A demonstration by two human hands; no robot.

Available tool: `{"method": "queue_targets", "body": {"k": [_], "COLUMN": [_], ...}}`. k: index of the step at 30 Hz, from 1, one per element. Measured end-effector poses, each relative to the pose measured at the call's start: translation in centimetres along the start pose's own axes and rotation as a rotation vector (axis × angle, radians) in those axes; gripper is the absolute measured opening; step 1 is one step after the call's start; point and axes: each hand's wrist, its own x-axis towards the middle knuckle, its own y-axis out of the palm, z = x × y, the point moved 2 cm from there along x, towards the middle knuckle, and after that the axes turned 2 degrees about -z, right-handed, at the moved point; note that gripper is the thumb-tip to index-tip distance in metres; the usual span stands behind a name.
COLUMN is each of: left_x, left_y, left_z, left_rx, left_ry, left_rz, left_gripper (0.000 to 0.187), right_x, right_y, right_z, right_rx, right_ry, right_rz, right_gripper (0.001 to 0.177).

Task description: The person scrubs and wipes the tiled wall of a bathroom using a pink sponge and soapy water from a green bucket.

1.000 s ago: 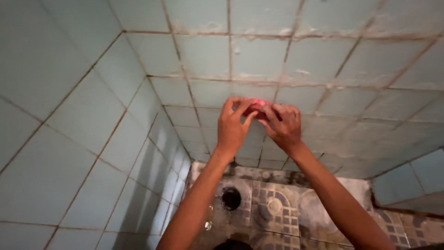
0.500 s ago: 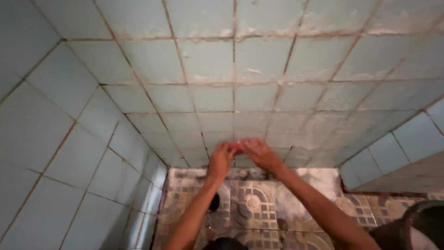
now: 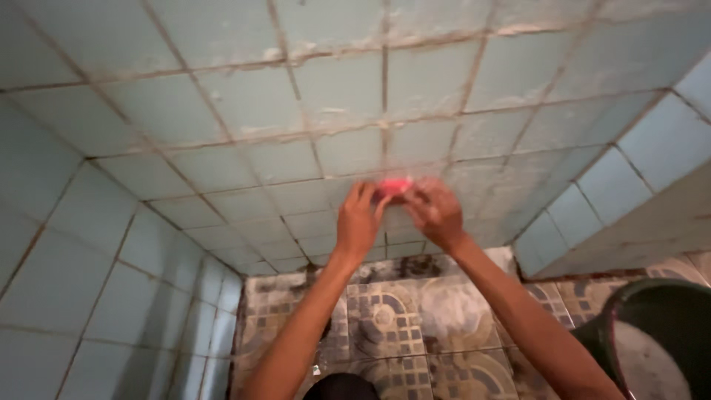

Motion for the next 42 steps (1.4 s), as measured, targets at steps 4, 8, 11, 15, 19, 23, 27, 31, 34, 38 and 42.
{"method": "queue_targets", "body": {"k": [4, 8, 11, 15, 19, 23, 27, 31, 34, 38, 42], "left_x": [-6.5, -8.1, -5.5, 0.1, 3.3, 3.0, 1.4, -0.4, -1.8, -3.7, -5.8], "left_y": [6.2, 8.9, 7.7, 5.5, 5.6, 6.8, 7.9, 8.9, 9.6, 10.9, 12.5], "left_z": [5.3, 5.9, 2.5, -3.9, -8.8, -9.8, -8.3, -6.4, -4.8, -2.4, 0.3], "left_rx": [0.009, 0.117, 0.137, 0.173, 0.12, 0.084, 0.165, 0.24, 0.274, 0.228, 0.118], "left_ry": [-0.168, -0.17, -0.092, -0.021, 0.089, 0.096, 0.062, 0.015, -0.005, -0.052, -0.099], "left_rz": [0.227, 0.276, 0.205, 0.159, 0.042, 0.061, 0.151, 0.236, 0.267, 0.279, 0.305], "left_gripper": [0.019, 0.02, 0.021, 0.019, 0.02, 0.018, 0.018, 0.018, 0.017, 0.017, 0.013], "right_x": [-6.9, -7.8, -5.6, -0.8, 0.7, -1.6, -4.5, -6.2, -7.1, -7.8, -10.0], "right_y": [1.8, 1.1, -1.7, -5.9, -8.2, -6.8, -3.9, -2.8, -2.2, -2.1, -1.5], "right_z": [-1.4, -2.3, -2.9, -4.4, -6.1, -6.6, -5.8, -4.4, -4.2, -4.3, -4.9], "right_rx": [-0.007, -0.066, -0.121, -0.249, -0.18, -0.055, -0.078, -0.06, -0.015, -0.153, -0.141], "right_ry": [-0.144, -0.248, -0.183, -0.09, 0.013, 0.145, 0.235, 0.33, 0.417, 0.198, 0.121], "right_rz": [0.235, 0.265, 0.182, 0.02, -0.086, -0.156, -0.153, -0.13, 0.045, 0.014, 0.226], "right_gripper": [0.034, 0.04, 0.039, 0.039, 0.049, 0.051, 0.045, 0.036, 0.013, 0.023, 0.032]}}
